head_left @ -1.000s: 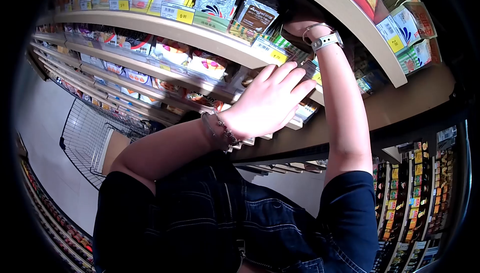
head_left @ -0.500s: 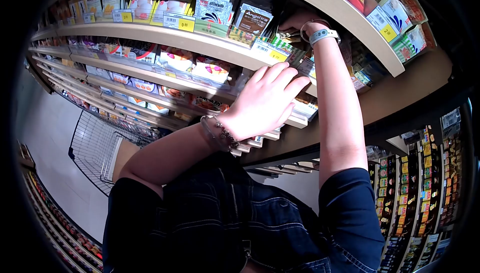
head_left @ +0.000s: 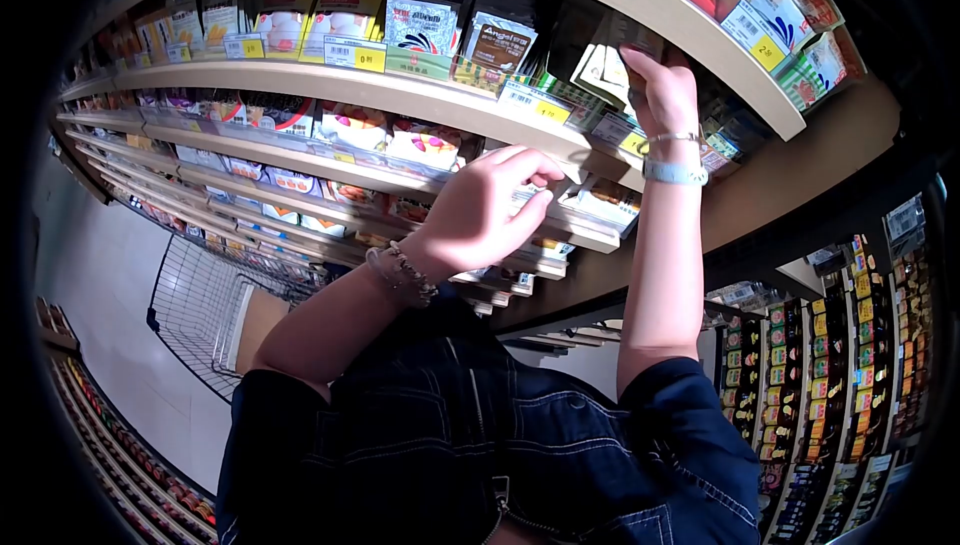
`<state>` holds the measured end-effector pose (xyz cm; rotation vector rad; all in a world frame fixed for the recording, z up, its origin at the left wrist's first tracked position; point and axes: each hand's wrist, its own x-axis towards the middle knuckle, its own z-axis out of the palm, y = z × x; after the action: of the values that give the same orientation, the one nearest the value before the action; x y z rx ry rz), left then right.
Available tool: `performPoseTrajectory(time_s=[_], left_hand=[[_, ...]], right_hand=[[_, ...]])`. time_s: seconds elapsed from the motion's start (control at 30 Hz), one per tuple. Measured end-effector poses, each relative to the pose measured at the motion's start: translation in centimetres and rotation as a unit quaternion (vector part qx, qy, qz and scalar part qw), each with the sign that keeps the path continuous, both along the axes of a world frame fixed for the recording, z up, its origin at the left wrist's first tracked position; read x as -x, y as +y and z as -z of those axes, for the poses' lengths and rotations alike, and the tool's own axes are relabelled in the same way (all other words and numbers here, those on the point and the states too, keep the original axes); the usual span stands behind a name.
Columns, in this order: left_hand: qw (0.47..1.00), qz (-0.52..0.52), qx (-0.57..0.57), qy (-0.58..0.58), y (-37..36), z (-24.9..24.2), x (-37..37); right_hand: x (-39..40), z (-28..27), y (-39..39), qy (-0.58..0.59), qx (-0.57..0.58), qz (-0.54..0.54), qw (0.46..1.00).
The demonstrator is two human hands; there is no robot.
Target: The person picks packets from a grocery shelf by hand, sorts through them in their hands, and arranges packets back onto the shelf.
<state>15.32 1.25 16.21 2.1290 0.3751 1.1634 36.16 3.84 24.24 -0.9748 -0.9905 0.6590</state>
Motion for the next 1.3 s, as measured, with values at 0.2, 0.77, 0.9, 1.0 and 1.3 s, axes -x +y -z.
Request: performPoseTrajectory(time_s=[0.2,0.77,0.9,1.0,1.3], left_hand=[[0.785,0.325,0.523,-0.064,-0.7,4.5,3.7],[0.733,0.227,0.605,-0.212,-6.1,7.3,4.0],[0.738,0.2,0.605,-0.222,-6.2,7.4,3.8],[0.713,0.245,0.616,-0.228,-6.0,7.9,3.9],[0.684,0.191,0.655,-0.258,-6.1,9.1,3.6]], right_hand=[[7.0,5.8,-9.7,-0.042,-0.1,-0.01,0.994],[8.7,14.3,-15.3,-0.076,0.042,-0.057,0.995],[9.3,13.7,-15.6,-0.011,0.195,-0.117,0.974],[9.5,13.8,-15.7,-0.059,0.185,-0.074,0.978],[10.0,13.7,-16.0,-0.162,0.118,0.102,0.974]])
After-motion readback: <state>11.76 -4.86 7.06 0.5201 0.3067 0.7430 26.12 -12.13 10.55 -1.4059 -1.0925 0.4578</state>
